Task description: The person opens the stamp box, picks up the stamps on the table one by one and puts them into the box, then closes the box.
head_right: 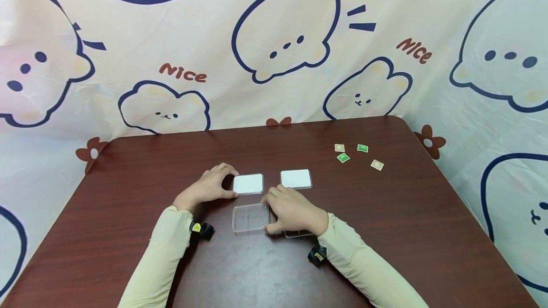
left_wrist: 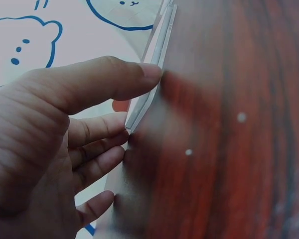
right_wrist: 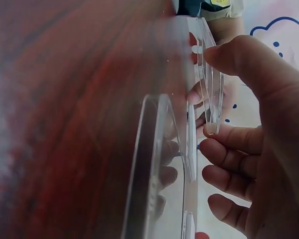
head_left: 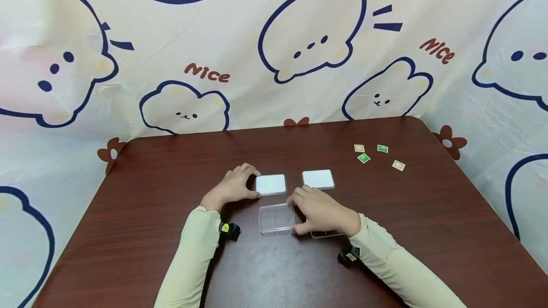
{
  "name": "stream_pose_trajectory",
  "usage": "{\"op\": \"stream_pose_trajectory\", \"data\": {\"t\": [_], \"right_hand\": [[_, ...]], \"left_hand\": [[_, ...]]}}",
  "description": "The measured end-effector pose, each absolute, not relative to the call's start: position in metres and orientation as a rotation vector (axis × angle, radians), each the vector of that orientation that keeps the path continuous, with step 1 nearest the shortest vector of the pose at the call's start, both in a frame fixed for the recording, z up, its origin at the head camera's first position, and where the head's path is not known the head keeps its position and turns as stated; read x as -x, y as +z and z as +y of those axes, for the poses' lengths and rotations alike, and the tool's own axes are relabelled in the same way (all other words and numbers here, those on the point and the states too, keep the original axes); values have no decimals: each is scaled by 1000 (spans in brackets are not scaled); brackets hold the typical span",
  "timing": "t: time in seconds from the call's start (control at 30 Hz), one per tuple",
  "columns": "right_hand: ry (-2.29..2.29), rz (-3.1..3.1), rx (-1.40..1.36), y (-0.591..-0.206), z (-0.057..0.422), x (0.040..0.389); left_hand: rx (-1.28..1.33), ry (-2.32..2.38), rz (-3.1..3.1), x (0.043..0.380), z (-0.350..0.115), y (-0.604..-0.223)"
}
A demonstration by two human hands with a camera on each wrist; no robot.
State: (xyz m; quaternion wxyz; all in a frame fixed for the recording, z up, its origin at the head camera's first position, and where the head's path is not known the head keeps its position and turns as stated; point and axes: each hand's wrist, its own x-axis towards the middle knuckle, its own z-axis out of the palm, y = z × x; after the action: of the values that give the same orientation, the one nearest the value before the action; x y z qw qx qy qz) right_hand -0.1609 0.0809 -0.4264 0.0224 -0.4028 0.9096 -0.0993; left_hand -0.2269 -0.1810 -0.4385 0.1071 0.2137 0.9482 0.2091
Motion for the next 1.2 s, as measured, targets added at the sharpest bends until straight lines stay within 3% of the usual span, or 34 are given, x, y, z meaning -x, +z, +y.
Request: {"op": "stream_pose_trajectory", "data": {"t": [1.2], "right_hand": [[-192, 2719, 1210, -432, 77, 150]], "left_hand": [[-591, 633, 2763, 225, -179, -435]]}}
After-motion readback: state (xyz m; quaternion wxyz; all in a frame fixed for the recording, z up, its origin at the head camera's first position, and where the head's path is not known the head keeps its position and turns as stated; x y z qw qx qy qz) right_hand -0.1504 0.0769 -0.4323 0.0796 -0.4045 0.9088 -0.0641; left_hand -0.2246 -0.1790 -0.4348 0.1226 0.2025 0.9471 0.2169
